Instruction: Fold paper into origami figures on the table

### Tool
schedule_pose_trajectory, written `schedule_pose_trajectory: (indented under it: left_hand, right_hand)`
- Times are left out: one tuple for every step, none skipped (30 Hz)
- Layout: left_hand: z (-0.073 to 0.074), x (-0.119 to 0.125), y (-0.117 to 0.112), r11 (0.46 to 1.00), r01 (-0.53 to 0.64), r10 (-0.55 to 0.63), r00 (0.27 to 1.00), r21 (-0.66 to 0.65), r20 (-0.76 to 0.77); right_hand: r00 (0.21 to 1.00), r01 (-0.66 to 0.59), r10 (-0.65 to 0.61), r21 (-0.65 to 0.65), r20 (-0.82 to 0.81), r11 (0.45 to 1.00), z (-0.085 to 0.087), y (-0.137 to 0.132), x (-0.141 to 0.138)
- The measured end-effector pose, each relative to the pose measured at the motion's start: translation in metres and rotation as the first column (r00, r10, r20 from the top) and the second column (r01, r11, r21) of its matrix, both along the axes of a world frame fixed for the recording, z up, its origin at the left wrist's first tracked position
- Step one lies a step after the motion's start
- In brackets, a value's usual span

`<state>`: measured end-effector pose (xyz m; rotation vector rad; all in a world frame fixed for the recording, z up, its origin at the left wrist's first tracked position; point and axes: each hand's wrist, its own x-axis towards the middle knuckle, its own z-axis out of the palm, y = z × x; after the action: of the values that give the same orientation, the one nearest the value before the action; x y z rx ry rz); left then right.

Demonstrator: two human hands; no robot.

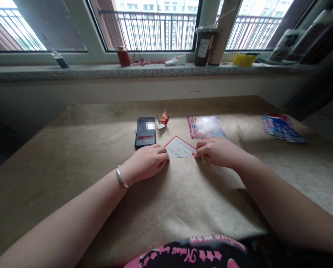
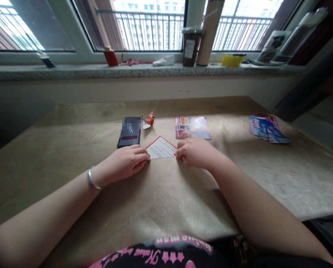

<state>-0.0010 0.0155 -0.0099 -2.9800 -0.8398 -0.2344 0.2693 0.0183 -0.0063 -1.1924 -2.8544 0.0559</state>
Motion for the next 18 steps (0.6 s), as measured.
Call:
schedule_pose_trajectory:
  left_hand:
    - [0.000, 0.000, 0.000, 1.000, -0.009, 0.009, 1.000, -0.005, 0.006]
    - [0.000, -0.001, 0.000, 1.000, -0.017, 0.017, 1.000, -0.010, 0.012]
    - [0.000, -0.001, 0.000, 1.000, -0.024, 0.025, 1.000, -0.016, 0.016]
    - [0.001, -0.001, 0.000, 0.999, -0.030, 0.031, 0.999, -0.020, 0.020]
    - [0.001, -0.002, -0.001, 0.999, -0.035, 0.036, 0.999, -0.022, 0.023]
    - [0.001, -0.002, -0.001, 0.999, -0.039, 0.040, 0.999, -0.021, 0.026]
    - [0.002, -0.001, -0.001, 0.999, -0.043, 0.043, 0.999, -0.020, 0.027]
    - [0.002, -0.001, -0.001, 0.999, -0.046, 0.046, 0.999, -0.018, 0.025]
    - [0.003, -0.001, -0.002, 0.999, -0.050, 0.050, 0.998, -0.013, 0.023]
    - [0.003, -0.001, -0.002, 0.998, -0.055, 0.055, 0.998, -0.006, 0.018]
    - [0.003, -0.001, -0.002, 0.998, -0.061, 0.061, 0.998, 0.004, 0.012]
    - [0.003, 0.000, -0.003, 0.997, -0.070, 0.070, 0.998, 0.019, 0.008]
    - [0.003, 0.000, -0.003, 0.996, -0.078, 0.078, 0.997, 0.037, 0.004]
    - [0.004, 0.001, -0.004, 0.995, -0.086, 0.086, 0.996, 0.056, 0.002]
    - [0.004, 0.001, -0.004, 0.993, -0.095, 0.096, 0.995, 0.074, -0.002]
    - [0.004, 0.002, -0.005, 0.990, -0.107, 0.108, 0.994, 0.091, -0.005]
    - [0.005, 0.002, -0.006, 0.987, -0.123, 0.124, 0.992, 0.104, -0.010]
    - [0.005, 0.003, -0.007, 0.984, -0.138, 0.141, 0.990, 0.112, -0.018]
  right_hand:
    - [1.000, 0.011, -0.011, -0.010, 0.017, 1.000, 0.001, 0.000, 0.001]
    - [0.999, 0.023, -0.023, -0.020, 0.029, 1.000, 0.002, 0.000, 0.003]
    - [0.999, 0.035, -0.034, -0.030, 0.038, 0.999, 0.003, 0.000, 0.004]
    - [0.998, 0.045, -0.044, -0.036, 0.043, 0.998, 0.004, -0.001, 0.005]
    - [0.997, 0.056, -0.054, -0.040, 0.049, 0.998, 0.005, -0.001, 0.007]
    - [0.996, 0.066, -0.064, -0.041, 0.055, 0.997, 0.006, -0.001, 0.008]
    - [0.995, 0.077, -0.074, -0.037, 0.060, 0.996, 0.007, -0.001, 0.010]
    - [0.994, 0.088, -0.086, -0.029, 0.063, 0.996, 0.008, -0.002, 0.011]
    - [0.993, 0.097, -0.096, -0.020, 0.062, 0.995, 0.009, -0.002, 0.012]
    - [0.993, 0.102, -0.101, -0.013, 0.060, 0.995, 0.009, -0.002, 0.014]
    - [0.993, 0.102, -0.102, -0.008, 0.058, 0.995, 0.010, -0.002, 0.015]
    - [0.994, 0.099, -0.099, -0.004, 0.055, 0.995, 0.010, -0.002, 0.016]
    - [0.994, 0.095, -0.095, -0.002, 0.053, 0.995, 0.009, -0.002, 0.017]
    - [0.994, 0.093, -0.093, 0.001, 0.052, 0.996, 0.009, -0.002, 0.018]
    - [0.994, 0.094, -0.094, 0.003, 0.050, 0.996, 0.009, -0.001, 0.018]
    - [0.994, 0.098, -0.098, 0.005, 0.049, 0.995, 0.009, -0.001, 0.019]
    - [0.993, 0.103, -0.104, 0.008, 0.050, 0.995, 0.009, -0.001, 0.019]
    - [0.993, 0.108, -0.108, 0.011, 0.055, 0.994, 0.010, -0.001, 0.019]
